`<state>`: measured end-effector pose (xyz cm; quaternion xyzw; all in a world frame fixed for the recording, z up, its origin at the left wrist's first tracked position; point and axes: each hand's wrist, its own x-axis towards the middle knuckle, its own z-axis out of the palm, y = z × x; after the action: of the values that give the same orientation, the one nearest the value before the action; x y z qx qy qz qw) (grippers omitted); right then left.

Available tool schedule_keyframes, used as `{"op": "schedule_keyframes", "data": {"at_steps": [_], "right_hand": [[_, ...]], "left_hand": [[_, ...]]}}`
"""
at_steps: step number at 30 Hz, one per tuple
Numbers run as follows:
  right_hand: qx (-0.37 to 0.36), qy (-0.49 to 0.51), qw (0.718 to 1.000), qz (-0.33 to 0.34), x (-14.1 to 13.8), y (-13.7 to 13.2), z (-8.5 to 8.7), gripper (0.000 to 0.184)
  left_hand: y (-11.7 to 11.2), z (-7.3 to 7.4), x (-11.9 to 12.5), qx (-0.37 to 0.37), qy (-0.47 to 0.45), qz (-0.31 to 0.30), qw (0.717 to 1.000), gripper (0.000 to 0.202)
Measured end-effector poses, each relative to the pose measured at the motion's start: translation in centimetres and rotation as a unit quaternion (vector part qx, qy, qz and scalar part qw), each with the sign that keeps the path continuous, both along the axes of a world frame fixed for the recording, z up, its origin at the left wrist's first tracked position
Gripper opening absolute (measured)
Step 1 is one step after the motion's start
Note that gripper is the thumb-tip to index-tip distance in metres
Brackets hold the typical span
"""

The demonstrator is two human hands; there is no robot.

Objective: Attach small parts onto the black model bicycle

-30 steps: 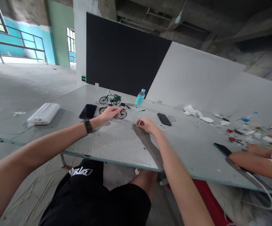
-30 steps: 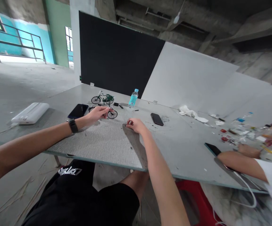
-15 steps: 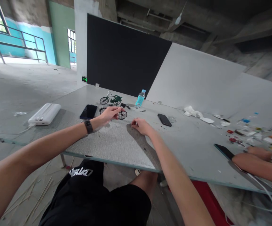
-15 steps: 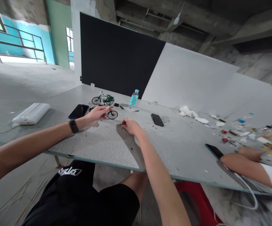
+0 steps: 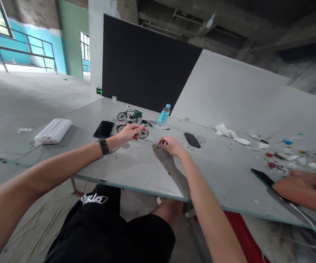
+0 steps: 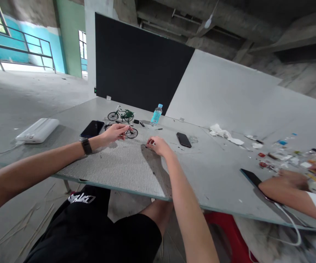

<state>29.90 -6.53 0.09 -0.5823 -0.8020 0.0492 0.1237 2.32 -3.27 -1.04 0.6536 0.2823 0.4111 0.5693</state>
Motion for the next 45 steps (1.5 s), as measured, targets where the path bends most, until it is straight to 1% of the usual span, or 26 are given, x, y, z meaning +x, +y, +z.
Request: {"op": "schedule_keyframes", "data": {"at_steps": [2,4,9,13,17,19,21,23,25,27,30,35,40,45], "right_hand": [[-0.02,-0.021,1.0,0.005,-0.1,-0.1,-0.1,0.007],[-0.024,-0.037,0.999,-0.001,-0.5,-0.2,-0.3,0.006],[-0.02,-0.021,0.999,-0.026,-1.6,0.0,-1.1,0.011],[-0.015,0.018,1.0,-0.01,-2.2,0.0,-1.5,0.014],[0.027,0.11,0.993,0.024,-2.8,0.1,-1.5,0.019],[0.052,0.191,0.979,0.047,-3.3,0.1,-1.3,0.024],[0.061,0.291,0.952,0.067,-3.9,0.1,-1.0,0.032],[0.047,0.378,0.921,0.08,-4.4,0.0,-0.8,0.04],[0.029,0.426,0.9,0.087,-4.9,0.0,-0.8,0.043],[0.013,0.449,0.889,0.091,-5.2,0.0,-0.9,0.044],[-0.008,0.464,0.881,0.094,-5.3,0.2,-1.3,0.044],[-0.028,0.494,0.864,0.092,-5.4,0.2,-1.6,0.044],[-0.037,0.525,0.846,0.079,-5.5,0.0,-1.6,0.042],[-0.051,0.526,0.845,0.081,-5.5,-0.1,-1.5,0.042]], "left_hand": [[-0.2,0.0,0.1,0.0,0.0,0.003,1.0,0.04],[-0.3,0.1,0.1,-0.002,-0.004,0.006,1.0,0.039],[-0.4,0.2,0.2,-0.021,-0.025,-0.003,0.999,0.034],[-0.4,0.2,0.2,-0.027,-0.025,-0.013,0.999,0.034],[-0.1,-0.2,0.2,-0.011,-0.034,-0.016,0.999,0.034],[0.0,-0.4,0.3,0.004,-0.037,-0.02,0.999,0.035],[0.0,-0.5,0.3,0.017,-0.03,-0.021,0.999,0.035],[0.0,-0.5,0.3,0.025,-0.022,-0.023,0.999,0.035],[0.0,-0.5,0.4,0.028,-0.02,-0.024,0.999,0.036],[0.0,-0.5,0.4,0.027,-0.019,-0.024,0.999,0.036],[0.1,-0.6,0.3,0.027,-0.017,-0.025,0.999,0.037],[0.0,-0.5,0.4,0.031,-0.022,-0.034,0.999,0.036],[-0.2,-0.3,0.4,0.036,-0.015,-0.03,0.999,0.035],[-0.3,-0.2,0.4,0.048,-0.009,-0.028,0.998,0.035]]}}
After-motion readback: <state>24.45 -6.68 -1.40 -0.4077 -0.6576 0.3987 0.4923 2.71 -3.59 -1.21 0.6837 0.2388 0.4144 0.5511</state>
